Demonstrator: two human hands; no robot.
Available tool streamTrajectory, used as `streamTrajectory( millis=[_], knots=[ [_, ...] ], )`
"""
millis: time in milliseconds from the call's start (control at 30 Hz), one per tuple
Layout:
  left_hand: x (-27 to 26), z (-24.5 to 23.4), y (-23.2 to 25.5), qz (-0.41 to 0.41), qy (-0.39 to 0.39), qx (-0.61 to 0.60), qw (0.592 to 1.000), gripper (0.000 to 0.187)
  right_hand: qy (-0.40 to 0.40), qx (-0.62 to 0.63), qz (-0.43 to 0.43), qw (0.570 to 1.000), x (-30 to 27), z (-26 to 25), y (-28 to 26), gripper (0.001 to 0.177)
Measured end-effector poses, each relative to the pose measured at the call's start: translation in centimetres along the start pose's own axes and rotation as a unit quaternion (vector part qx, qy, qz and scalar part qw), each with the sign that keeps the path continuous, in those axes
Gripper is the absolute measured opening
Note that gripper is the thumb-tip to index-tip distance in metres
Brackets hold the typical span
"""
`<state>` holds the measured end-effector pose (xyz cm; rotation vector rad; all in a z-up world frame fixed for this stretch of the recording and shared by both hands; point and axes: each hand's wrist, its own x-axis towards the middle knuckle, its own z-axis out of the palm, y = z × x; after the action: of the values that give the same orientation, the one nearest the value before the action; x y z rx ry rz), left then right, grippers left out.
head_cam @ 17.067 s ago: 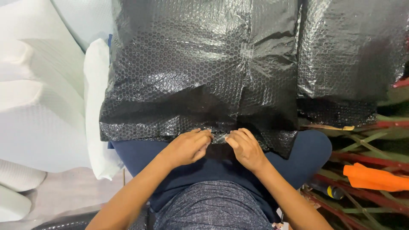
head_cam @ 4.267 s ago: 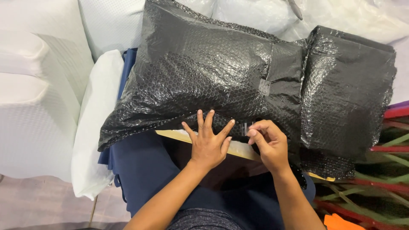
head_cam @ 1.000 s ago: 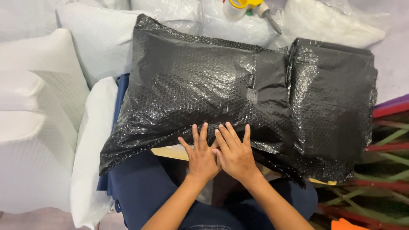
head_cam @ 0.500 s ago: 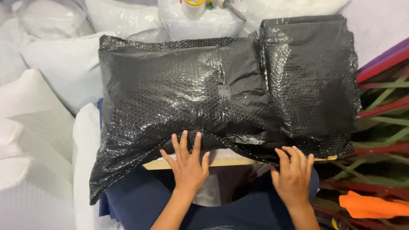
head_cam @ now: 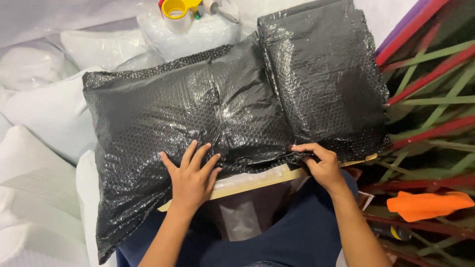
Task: Wrapping a white pillow in a black bubble wrap mailer and sealing it with a tape dispenser.
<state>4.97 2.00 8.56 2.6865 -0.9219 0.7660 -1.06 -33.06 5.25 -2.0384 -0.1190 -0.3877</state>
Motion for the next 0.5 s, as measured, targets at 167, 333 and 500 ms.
streamTrajectory(
  millis=[167, 333, 500],
  knots=[
    [-1.9, -1.0, -0.8, 0.001, 0.008, -0.007, 1.0, 0.015, 0.006, 0.062, 0.093, 0.994, -0.8, 0.9, 1.0, 0.031],
    [-3.9, -2.0, -0.9, -0.004, -0.005, -0.002, 1.0, 0.031, -0.003, 0.175, 0.097, 0.98, -3.6, 3.0, 5.9, 0.038],
    [-4.3, 0.0, 0.4, -0.045, 0.014, 0.045, 0.998, 0.055, -0.016, 0.211, 0.168, 0.963, -4.1, 3.7, 7.2, 0.034]
  ],
)
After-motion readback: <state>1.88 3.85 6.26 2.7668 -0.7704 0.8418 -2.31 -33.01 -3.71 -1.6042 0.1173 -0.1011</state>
